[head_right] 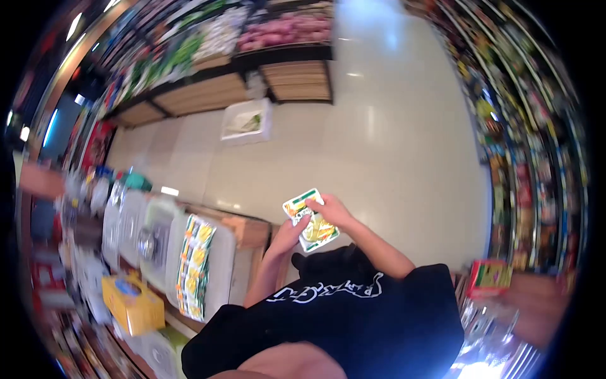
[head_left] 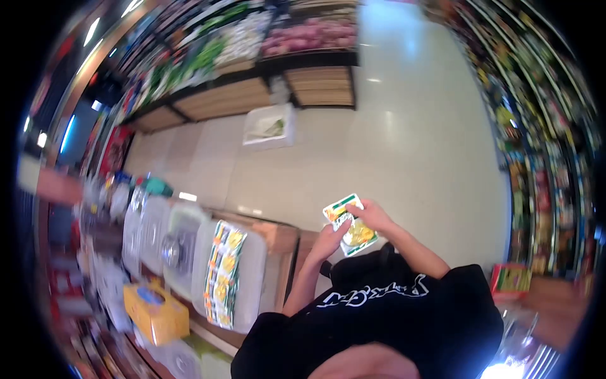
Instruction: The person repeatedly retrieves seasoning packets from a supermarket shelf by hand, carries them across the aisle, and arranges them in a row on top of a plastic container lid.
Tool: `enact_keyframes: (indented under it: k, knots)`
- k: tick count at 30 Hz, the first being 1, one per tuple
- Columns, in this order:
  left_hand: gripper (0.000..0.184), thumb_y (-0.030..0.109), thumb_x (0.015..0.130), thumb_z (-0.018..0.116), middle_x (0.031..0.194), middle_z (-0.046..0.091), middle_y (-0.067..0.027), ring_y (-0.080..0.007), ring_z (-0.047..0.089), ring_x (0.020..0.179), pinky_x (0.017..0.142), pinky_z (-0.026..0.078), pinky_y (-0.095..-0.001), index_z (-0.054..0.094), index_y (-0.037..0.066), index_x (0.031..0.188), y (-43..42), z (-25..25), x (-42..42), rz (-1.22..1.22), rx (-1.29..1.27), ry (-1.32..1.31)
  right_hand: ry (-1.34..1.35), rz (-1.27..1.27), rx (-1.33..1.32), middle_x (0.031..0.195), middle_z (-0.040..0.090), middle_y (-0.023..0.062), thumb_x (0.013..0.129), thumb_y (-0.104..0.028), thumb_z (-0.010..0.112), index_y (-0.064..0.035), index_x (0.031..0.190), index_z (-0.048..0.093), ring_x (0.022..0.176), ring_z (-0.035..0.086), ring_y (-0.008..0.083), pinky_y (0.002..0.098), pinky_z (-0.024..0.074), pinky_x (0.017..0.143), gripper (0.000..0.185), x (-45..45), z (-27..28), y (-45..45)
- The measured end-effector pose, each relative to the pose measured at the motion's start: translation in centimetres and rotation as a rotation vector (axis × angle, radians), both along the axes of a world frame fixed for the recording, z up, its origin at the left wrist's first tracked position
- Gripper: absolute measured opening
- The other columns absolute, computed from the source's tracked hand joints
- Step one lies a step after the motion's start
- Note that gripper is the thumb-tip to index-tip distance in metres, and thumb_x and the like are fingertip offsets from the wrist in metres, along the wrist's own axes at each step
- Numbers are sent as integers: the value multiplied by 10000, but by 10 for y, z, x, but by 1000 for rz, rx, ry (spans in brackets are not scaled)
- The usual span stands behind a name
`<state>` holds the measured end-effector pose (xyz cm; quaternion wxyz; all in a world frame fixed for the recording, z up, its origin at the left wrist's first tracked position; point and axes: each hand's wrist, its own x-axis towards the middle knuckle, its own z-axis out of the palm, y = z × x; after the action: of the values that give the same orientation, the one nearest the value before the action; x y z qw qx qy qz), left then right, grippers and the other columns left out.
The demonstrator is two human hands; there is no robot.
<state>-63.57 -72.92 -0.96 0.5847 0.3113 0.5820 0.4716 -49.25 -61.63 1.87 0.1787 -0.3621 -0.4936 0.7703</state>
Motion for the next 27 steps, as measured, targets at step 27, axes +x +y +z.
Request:
enact_keyframes:
  k: [27]
  knots:
    - [313,247,933,638,933,677,-90,-125,626,842,759,503,-291,616,5,1130,418,-2,582,-959,71,251,-444,-1350,28,806,656,31,934,-265,625,11,995,657,723,569,81,279,464,649,284,575,-52,222]
